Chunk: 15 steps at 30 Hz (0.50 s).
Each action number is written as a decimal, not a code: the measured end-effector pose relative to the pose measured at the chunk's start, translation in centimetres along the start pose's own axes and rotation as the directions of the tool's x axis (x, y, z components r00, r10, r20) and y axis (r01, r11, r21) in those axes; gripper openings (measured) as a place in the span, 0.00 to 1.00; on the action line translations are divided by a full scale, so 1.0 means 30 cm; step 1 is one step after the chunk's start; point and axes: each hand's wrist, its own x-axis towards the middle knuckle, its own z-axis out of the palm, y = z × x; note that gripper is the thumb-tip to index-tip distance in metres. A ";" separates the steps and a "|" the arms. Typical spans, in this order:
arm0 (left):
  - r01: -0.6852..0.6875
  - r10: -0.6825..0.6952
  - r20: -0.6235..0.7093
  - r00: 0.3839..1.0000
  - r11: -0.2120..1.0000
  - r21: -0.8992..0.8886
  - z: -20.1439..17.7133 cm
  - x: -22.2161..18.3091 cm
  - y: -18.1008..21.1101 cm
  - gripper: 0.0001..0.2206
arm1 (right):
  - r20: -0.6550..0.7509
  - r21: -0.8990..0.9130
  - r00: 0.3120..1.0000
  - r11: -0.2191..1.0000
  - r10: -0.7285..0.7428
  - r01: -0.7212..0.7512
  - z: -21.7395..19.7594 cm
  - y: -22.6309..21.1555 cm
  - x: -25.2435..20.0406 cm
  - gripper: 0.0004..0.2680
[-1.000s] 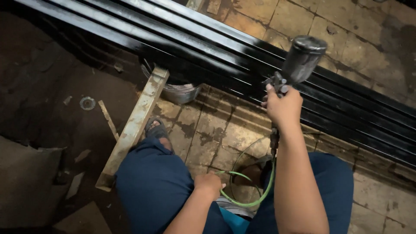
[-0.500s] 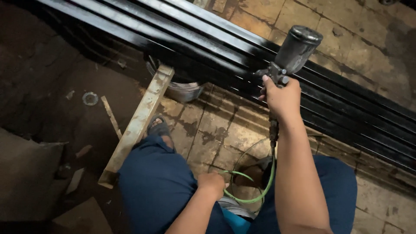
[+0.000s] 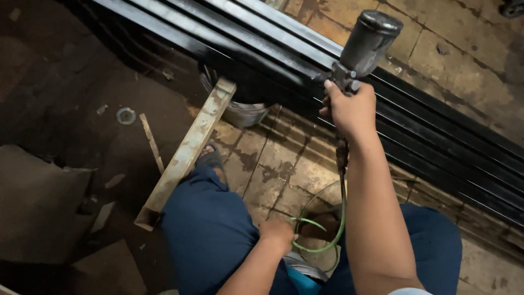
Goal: Spray painting a stack of long metal bars with black paint using a pneumatic spray gun
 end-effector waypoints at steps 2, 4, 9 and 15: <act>0.013 -0.015 -0.069 0.998 0.999 -0.031 0.028 0.033 0.006 0.20 | 0.020 -0.014 1.000 1.000 -0.025 0.025 0.024 -0.021 0.016 0.08; 0.024 -0.031 -0.130 0.991 0.998 -0.059 0.047 0.039 0.023 0.18 | 0.037 -0.027 0.998 0.999 -0.042 0.043 0.043 -0.037 0.015 0.08; -0.001 -0.001 -0.041 0.999 0.999 -0.052 -0.011 -0.007 0.017 0.25 | 0.092 -0.048 0.995 0.998 -0.034 0.038 0.102 -0.134 -0.003 0.06; 0.016 -0.016 0.043 0.999 1.000 -0.007 -0.027 0.005 0.044 0.20 | 0.116 0.041 0.990 0.996 -0.082 0.078 0.192 -0.131 0.050 0.06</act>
